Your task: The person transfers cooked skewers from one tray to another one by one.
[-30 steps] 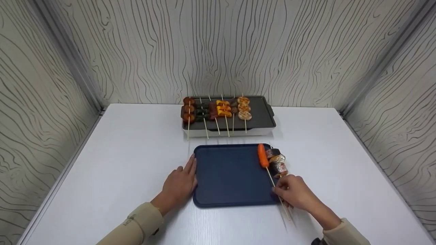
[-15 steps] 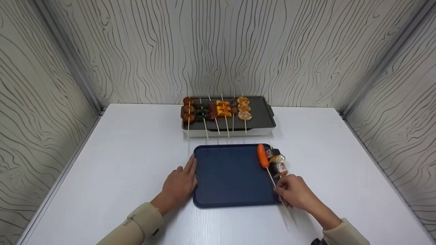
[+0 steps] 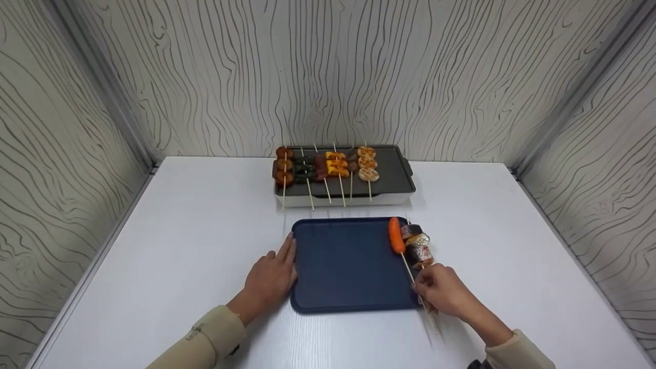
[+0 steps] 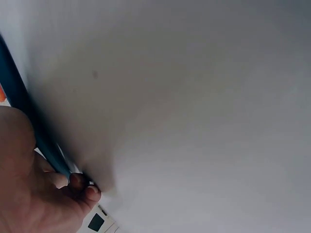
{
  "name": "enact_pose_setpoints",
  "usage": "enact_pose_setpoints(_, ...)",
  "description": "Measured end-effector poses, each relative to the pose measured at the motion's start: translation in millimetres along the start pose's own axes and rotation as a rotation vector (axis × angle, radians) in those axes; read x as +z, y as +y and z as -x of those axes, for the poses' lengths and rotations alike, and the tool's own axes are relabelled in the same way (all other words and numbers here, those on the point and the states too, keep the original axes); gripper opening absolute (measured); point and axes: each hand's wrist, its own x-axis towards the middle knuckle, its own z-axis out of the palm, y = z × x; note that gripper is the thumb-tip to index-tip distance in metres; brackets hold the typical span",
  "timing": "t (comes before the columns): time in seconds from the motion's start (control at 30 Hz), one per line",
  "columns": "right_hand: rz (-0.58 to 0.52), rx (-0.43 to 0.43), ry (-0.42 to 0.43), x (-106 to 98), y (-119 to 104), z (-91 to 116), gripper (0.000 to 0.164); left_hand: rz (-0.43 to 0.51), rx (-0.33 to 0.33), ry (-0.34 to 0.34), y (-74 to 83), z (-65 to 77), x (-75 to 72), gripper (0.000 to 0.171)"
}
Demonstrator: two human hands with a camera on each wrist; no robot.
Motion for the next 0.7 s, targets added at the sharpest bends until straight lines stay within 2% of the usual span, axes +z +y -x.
enact_pose_setpoints(0.17, -0.020, -0.007, -0.007, 0, 1, 0, 0.016, 0.015, 0.003, 0.017, -0.1, 0.1, -0.9, 0.051)
enact_pose_setpoints(0.37, -0.017, 0.020, -0.024, -1, 2, 1, 0.019, -0.013, 0.020, 0.034, 0.2, 1.3, -0.1, 0.051)
enact_pose_setpoints(0.5, -0.020, 0.041, -0.027, -2, 1, 1, 0.022, -0.013, 0.006, 0.017, 1.9, 1.6, -5.3, 0.051)
enact_pose_setpoints(0.7, 0.006, 0.043, -0.003, -13, -3, 1, 0.022, -0.002, -0.003, 0.011, 2.0, 0.8, -5.1, 0.051)
